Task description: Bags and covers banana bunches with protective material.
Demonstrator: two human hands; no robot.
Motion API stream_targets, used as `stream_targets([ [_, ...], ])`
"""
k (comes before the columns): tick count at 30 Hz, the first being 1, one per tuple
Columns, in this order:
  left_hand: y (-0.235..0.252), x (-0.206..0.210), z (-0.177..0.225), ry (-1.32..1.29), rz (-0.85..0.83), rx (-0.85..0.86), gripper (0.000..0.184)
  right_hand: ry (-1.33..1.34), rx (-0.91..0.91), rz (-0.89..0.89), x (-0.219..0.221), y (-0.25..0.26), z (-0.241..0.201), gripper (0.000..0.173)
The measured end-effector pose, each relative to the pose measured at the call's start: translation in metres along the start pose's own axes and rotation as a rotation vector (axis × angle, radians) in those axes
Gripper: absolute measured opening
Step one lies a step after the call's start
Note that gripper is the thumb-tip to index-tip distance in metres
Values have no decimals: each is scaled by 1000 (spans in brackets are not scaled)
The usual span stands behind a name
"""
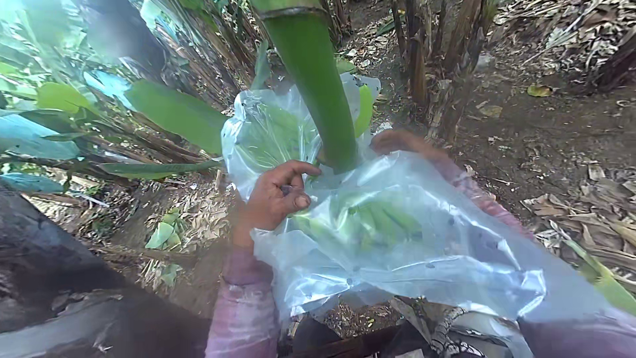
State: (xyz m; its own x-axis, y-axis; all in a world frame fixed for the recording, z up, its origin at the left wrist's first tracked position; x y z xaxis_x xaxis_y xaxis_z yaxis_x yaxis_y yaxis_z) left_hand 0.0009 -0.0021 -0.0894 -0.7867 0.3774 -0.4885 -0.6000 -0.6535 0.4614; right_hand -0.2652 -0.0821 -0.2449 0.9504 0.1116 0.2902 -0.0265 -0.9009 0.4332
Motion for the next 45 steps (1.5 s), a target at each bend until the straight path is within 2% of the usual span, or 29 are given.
stream_targets([
  [2,-2,5,3,24,-46,-20,55,-20,-29,61,-5,-38,-63,78],
  [3,-2,10,8,32,-59,-22,44,-28,-67,47,-4,-58,-88,86],
  [4,0,16,13,56,-77,-21,40,-63,-100,-4,3,-76,-108,77],
  [6,10,27,25,137,-146,3,42,-248,-89,-133,26,-105,-130,40],
  [8,26,40,34,182,-262,44,39,-400,-143,-178,40,-113,-144,19],
  [9,31,44,37,168,-299,64,34,-461,-192,-110,37,-107,-153,8],
  [12,29,42,39,79,-271,46,17,-547,-349,177,13,-59,-171,4],
  [14,18,34,34,46,-137,-47,17,-551,-447,271,12,-23,-156,13],
  [15,14,29,28,29,-71,-97,18,-577,-401,292,20,-11,-137,16],
  [17,8,20,15,-2,18,-186,18,-683,-148,239,46,1,-87,21],
  [20,6,6,3,-1,28,-167,17,-959,239,22,67,-9,-10,28],
  [21,4,1,1,16,16,-157,18,-1076,277,-49,70,-18,13,33],
  [23,3,-13,-1,51,-2,-137,19,-1054,-245,182,55,-34,28,30],
  [24,3,-20,-3,62,-2,-139,20,-1020,-245,114,54,-44,16,30],
  [25,3,-28,-7,70,7,-153,22,-881,-391,226,47,-56,-6,29],
  [27,10,-48,-24,158,17,-173,18,-818,-100,232,37,-86,-66,33],
  [28,18,-66,-45,254,-4,-156,18,-775,-26,320,22,-97,-92,31],
  [30,26,-99,-84,549,-11,-197,32,-721,0,527,-30,-109,-109,14],
  [32,5,-125,-115,619,102,-398,34,-897,-65,747,-94,-138,-117,15],
  [33,-15,-134,-121,499,259,-457,31,-964,-25,736,-120,-159,-108,26],
  [34,-47,-141,-123,362,434,-471,27,-1002,117,644,-139,-189,-84,38],
  [36,-127,-141,-121,66,742,-394,19,-982,613,335,-160,-292,-6,49],
  [37,-174,-136,-119,7,820,-331,18,-964,880,174,-163,-364,39,57],
  [38,-216,-126,-116,23,813,-283,18,-988,1103,17,-157,-440,76,68],
  [40,-246,-81,-98,-35,730,-237,21,-1026,1343,-204,-136,-558,123,91],
  [41,-239,-46,-87,-86,631,-252,17,-1049,1393,-197,-126,-585,131,96],
  [42,-230,-2,-75,-71,466,-272,13,-1075,1425,-121,-118,-590,134,93],
  [43,-229,52,-72,-60,209,-326,16,-1110,1439,-18,-114,-586,137,85],
  [45,-260,166,-86,3,-333,-410,36,-1179,1397,133,-117,-576,149,67],
])
Point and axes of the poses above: each hand's wrist, its own y-axis towards the middle knuckle, its own x-axis out of the palm, z = x × y, the point moved 10 cm from there along y, towards the middle knuckle, and after that the axes turned 13 degrees about z, right-handed, at the moved point
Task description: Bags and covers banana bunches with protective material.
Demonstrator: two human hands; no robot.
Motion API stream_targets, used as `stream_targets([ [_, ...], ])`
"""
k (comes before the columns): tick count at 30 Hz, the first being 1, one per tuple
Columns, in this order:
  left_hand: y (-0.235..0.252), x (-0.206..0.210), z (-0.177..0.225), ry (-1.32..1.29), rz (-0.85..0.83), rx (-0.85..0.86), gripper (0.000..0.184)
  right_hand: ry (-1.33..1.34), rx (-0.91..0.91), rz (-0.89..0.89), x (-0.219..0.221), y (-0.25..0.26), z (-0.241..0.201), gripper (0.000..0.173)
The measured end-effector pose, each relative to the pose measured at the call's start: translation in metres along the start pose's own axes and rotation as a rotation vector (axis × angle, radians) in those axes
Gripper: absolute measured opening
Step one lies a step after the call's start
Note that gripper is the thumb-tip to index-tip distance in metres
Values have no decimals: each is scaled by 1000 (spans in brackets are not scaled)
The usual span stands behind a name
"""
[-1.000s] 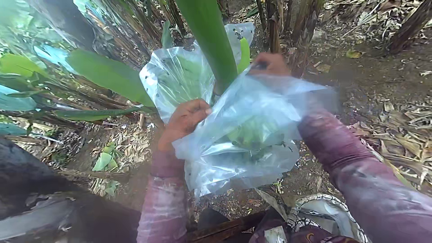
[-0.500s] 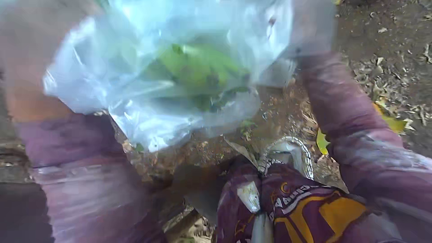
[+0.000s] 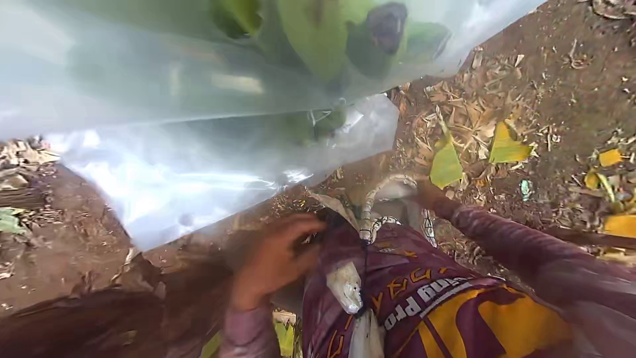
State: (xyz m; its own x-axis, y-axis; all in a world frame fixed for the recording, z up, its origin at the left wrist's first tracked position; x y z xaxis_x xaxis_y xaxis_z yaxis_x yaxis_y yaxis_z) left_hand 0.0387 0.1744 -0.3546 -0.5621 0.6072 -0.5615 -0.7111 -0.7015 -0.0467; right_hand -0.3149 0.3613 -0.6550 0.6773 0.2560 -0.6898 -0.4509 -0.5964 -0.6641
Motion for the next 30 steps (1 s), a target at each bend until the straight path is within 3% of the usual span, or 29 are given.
stream_targets([
  [2,4,82,-14,60,-197,9,54,28,-22,60,-11,10,-29,55],
  [4,6,112,-12,-85,-167,44,51,37,-82,48,-24,12,-71,54],
  [8,7,98,-23,-59,-22,155,30,30,-300,118,-39,15,-130,48],
  [15,-9,61,-39,-77,25,180,26,-12,-480,147,-62,-10,-180,45],
  [18,-8,53,-34,-30,44,201,24,-18,-760,307,-71,-46,-197,36],
  [20,-6,54,-32,-37,55,211,24,-28,-894,274,-53,-71,-197,22],
  [24,-1,58,-32,-83,58,210,26,-123,-782,62,10,-73,-168,21],
  [30,0,56,-28,-126,47,216,22,-170,-921,197,23,-71,-178,23],
])
Point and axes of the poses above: each hand's wrist, its own y-axis towards the middle knuckle, its own x-axis out of the palm, z = x × y, the point moved 10 cm from there along y, towards the middle knuckle, and after that the axes turned 13 degrees about z, right-handed, at the moved point
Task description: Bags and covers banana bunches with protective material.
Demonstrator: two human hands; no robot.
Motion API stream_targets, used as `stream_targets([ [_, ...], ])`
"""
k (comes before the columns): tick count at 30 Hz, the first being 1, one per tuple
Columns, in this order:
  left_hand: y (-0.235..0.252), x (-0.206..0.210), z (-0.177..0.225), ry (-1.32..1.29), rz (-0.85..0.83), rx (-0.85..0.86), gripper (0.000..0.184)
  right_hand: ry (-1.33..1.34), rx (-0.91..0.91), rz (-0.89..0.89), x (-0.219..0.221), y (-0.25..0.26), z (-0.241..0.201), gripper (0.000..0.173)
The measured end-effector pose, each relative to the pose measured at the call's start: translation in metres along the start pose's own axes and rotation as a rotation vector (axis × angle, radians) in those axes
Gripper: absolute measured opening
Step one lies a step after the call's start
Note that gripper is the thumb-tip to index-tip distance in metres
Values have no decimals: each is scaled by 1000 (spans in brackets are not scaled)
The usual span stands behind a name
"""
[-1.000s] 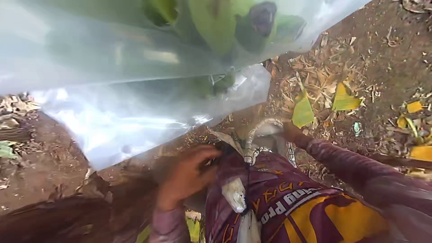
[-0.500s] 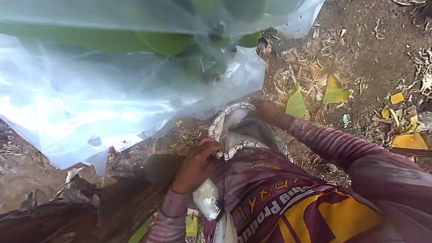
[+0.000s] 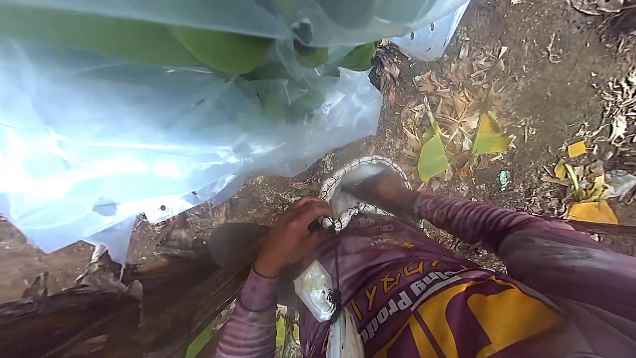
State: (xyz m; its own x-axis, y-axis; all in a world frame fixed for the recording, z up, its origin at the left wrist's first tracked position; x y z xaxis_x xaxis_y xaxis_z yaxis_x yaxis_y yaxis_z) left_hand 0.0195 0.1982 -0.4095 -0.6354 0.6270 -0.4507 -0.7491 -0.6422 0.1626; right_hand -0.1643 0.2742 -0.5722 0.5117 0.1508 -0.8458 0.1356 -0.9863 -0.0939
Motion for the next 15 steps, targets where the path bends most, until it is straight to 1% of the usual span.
stream_targets([
  [2,0,0,0,-1,3,-3,21,1,-47,40,3,1,1,26],
  [5,0,-1,1,-3,7,-3,23,-24,-87,90,3,4,3,25],
  [9,1,-1,1,-9,17,-6,23,-39,-33,28,-1,7,1,26],
  [15,2,-1,2,-25,5,-5,22,-94,-22,34,7,6,9,26],
])
Point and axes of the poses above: each hand's wrist, its own y-axis towards the middle knuckle, its own x-axis out of the palm, z = x × y, the point moved 10 cm from there along y, towards the middle knuckle, and after that the axes turned 13 degrees about z, right-handed, at the moved point
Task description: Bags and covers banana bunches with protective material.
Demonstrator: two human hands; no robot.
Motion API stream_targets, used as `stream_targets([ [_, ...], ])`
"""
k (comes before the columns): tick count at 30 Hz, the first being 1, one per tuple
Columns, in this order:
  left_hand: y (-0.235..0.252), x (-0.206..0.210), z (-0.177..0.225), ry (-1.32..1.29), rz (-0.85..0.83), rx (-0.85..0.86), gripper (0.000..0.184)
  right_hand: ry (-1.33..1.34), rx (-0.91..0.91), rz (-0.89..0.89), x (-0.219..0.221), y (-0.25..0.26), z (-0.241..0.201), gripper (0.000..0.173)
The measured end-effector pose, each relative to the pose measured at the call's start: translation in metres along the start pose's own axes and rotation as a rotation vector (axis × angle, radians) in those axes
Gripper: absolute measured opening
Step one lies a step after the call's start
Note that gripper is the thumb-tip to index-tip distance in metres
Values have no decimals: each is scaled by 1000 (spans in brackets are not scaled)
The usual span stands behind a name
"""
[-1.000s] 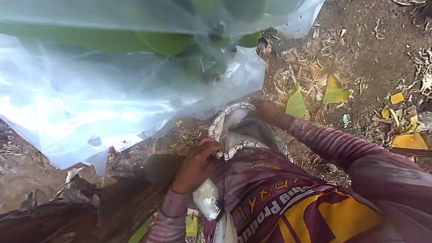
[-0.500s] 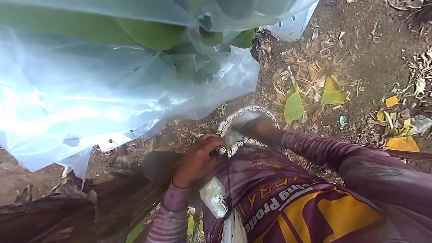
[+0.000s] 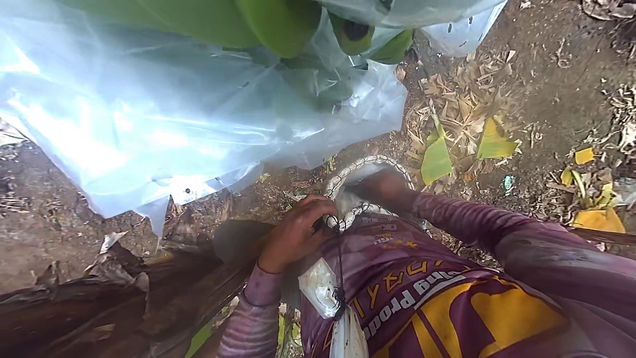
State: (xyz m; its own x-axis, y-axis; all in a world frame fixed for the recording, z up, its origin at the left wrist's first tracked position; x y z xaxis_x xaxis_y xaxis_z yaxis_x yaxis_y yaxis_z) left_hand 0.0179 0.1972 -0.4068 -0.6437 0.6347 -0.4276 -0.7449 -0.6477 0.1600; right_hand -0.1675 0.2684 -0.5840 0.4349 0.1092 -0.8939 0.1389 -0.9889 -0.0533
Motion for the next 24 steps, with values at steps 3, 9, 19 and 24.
stream_targets([
  [3,1,1,0,5,-10,-5,22,-11,-26,67,4,-1,4,21],
  [9,1,3,-1,3,-14,-14,22,-25,-35,42,17,-2,11,16],
  [19,-1,8,-5,-24,-37,-28,24,-42,12,-93,25,-4,16,18],
  [24,-1,6,-5,-29,-32,-29,23,45,29,-103,15,-12,25,23],
])
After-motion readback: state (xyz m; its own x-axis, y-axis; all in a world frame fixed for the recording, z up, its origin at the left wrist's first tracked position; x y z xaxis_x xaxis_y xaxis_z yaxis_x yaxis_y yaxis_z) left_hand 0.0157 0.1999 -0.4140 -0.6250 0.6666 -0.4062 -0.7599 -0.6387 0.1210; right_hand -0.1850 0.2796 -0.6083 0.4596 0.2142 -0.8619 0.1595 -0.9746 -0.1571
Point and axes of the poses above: each hand's wrist, its own y-axis towards the middle knuckle, its own x-axis out of the palm, z = x × y, the point moved 10 cm from there along y, towards the middle knuckle, and after that the axes turned 13 degrees about z, right-handed, at the moved point
